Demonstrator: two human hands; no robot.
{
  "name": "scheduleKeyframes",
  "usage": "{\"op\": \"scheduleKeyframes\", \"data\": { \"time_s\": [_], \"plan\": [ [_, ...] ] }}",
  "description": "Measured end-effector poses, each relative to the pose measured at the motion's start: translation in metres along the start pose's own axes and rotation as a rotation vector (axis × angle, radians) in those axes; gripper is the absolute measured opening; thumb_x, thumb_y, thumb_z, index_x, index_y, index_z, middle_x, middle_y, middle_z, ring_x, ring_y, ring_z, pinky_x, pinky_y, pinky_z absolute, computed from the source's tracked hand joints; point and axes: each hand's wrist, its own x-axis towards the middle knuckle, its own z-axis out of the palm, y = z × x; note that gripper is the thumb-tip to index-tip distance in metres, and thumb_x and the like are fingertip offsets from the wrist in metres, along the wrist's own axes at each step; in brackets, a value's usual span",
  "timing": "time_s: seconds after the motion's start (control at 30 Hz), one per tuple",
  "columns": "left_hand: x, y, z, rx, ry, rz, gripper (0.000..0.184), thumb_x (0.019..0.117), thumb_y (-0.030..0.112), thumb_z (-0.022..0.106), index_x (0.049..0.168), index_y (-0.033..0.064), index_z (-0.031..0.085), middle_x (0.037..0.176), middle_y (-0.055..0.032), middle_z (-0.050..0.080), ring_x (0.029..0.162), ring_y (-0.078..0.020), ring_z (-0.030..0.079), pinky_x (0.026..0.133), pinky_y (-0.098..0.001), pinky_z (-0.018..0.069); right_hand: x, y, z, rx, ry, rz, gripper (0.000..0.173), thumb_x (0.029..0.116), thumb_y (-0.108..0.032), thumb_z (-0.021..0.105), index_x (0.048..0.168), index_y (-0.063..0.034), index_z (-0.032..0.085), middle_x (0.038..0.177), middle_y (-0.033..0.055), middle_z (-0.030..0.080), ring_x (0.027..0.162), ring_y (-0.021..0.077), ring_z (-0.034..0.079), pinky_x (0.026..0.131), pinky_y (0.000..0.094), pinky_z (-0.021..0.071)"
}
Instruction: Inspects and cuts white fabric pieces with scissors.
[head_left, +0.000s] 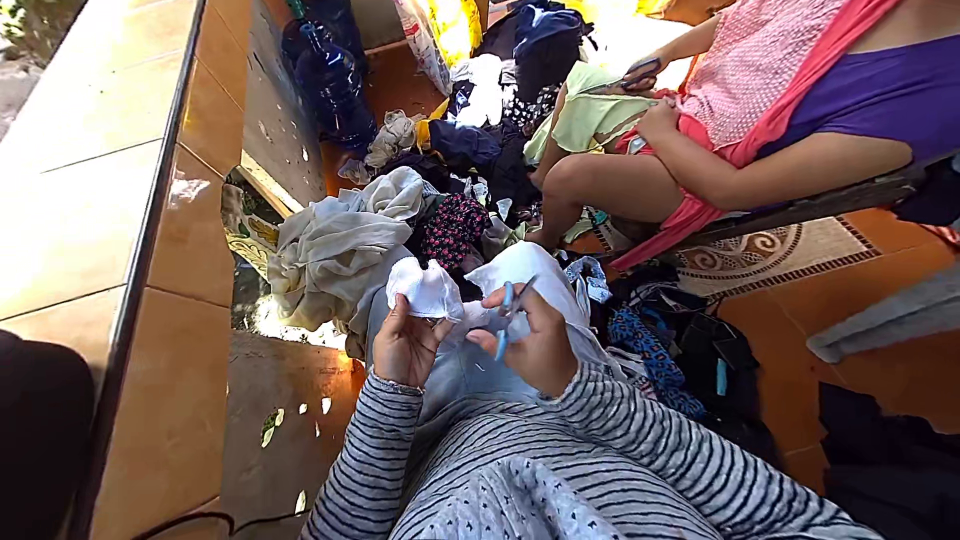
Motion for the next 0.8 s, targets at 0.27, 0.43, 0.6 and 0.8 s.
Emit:
{"op": "scheduleKeyframes", "data": {
  "time_s": [0.27, 0.43, 0.6, 0.8],
  "plan": [
    [0.004, -0.028, 0.001, 0.022, 0.051, 0.278, 0.030, 0.0994, -0.006, 0.031, 0.103, 0.0039, 0.060, 0.085, -0.0080, 0.075, 0.073, -0.0158, 0.074, 0.068, -0.0310, 0.0628, 0.026, -0.011, 0.028, -0.171, -0.075, -0.206, 0.017, 0.0735, -0.006, 0.073, 0.089, -0.0008, 0.068, 0.081, 0.0113, 0.069, 0.076, 0.0224, 0.067, 0.070, 0.0333, 0.0566],
    [0.013, -0.007, 0.007, -0.108, 0.107, 0.051, 0.057, 0.1119, 0.034, 0.008, 0.103, 0.0110, 0.059, 0.084, -0.0053, 0.074, 0.077, -0.0147, 0.074, 0.069, -0.0303, 0.0621, 0.010, -0.016, 0.037, -0.094, -0.128, -0.148, 0.020, 0.0762, -0.011, 0.074, 0.091, 0.0002, 0.068, 0.084, 0.0124, 0.070, 0.077, 0.0205, 0.067, 0.071, 0.0314, 0.0566],
    [0.012, 0.012, 0.023, -0.159, 0.126, 0.347, 0.060, 0.1102, 0.041, 0.002, 0.108, 0.0131, 0.055, 0.089, -0.0047, 0.072, 0.085, -0.0165, 0.073, 0.074, -0.0346, 0.0622, -0.014, -0.037, 0.019, 0.594, -0.481, 0.263, 0.041, 0.0935, -0.044, 0.068, 0.104, -0.0050, 0.064, 0.093, -0.0033, 0.070, 0.079, -0.0008, 0.063, 0.068, 0.0193, 0.0519],
    [0.014, 0.014, 0.021, -0.059, -0.010, 0.736, 0.064, 0.1090, 0.035, 0.004, 0.094, 0.0231, 0.065, 0.088, 0.0049, 0.075, 0.085, -0.0076, 0.073, 0.075, -0.0289, 0.0608, -0.019, -0.043, 0.019, 0.993, -0.919, 0.512, 0.059, 0.0890, -0.073, 0.059, 0.096, -0.0149, 0.065, 0.084, -0.0094, 0.071, 0.070, -0.0020, 0.063, 0.062, 0.0160, 0.0504]
  ]
}}
